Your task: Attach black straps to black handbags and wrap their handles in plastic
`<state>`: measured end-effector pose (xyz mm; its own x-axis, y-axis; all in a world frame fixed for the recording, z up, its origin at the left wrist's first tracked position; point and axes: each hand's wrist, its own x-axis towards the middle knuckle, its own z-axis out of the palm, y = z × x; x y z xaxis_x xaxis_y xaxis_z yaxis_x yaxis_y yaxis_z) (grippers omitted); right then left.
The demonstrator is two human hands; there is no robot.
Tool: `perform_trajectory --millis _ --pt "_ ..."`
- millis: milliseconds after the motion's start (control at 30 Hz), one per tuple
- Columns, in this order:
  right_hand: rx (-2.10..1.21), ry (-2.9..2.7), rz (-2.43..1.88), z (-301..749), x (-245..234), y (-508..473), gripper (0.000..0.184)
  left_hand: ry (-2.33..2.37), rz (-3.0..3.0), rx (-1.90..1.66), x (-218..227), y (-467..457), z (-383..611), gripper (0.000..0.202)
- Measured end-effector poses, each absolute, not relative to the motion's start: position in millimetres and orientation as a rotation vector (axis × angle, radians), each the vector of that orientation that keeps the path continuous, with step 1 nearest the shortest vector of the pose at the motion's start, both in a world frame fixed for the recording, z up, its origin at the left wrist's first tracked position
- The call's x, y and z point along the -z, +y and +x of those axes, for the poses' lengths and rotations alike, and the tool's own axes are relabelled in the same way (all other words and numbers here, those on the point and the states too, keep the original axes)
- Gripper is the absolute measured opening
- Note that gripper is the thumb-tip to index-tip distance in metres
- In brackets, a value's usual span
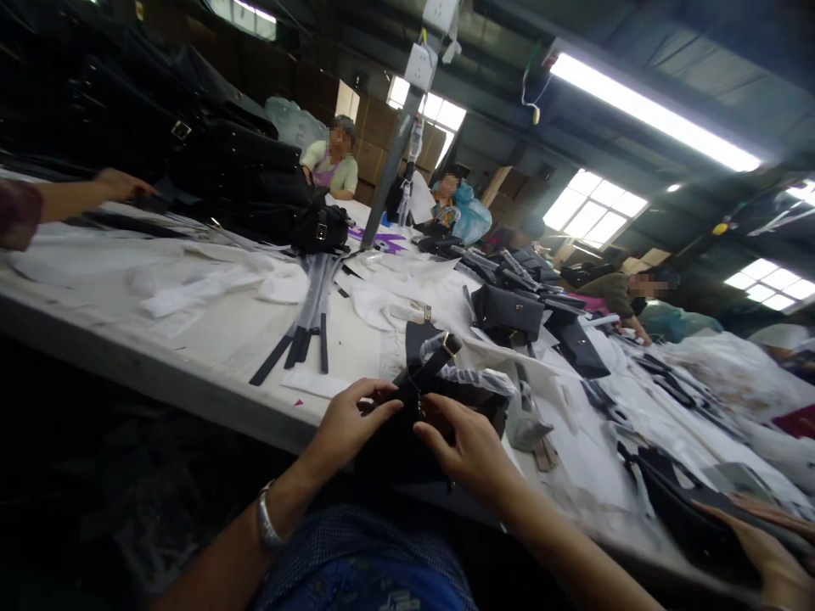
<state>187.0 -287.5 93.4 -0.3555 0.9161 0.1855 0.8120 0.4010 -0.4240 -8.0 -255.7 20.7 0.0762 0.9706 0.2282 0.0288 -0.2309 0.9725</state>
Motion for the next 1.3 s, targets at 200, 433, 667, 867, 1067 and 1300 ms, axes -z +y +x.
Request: perform_trajectory --millis 200,433,667,867,1067,1300 --pt "-0.815 -2.014 -1.471 176 -82 -264 0.026 0.991 1.402 -1.098 -33 -249 -10 0.025" --pt "-1.164 -1.612 -1.401 181 -66 -268 0.027 0.971 1.364 -1.021 -31 -251 -19 0.026" --pt "-1.116 -1.621 -1.372 179 -66 -272 0.027 0.990 1.330 -1.020 -30 -253 -14 0.030" --pt "-0.913 -1.735 -1.458 179 -67 -275 0.024 1.015 1.346 -1.006 -30 -254 -9 0.030" --pt "-0.916 -1.747 -1.479 179 -66 -276 0.024 1.011 1.368 -1.013 -31 -257 -9 0.026" --pt "-1.093 -1.737 -1.385 184 -69 -276 0.026 0.985 1.385 -0.942 -33 -256 -12 0.029"
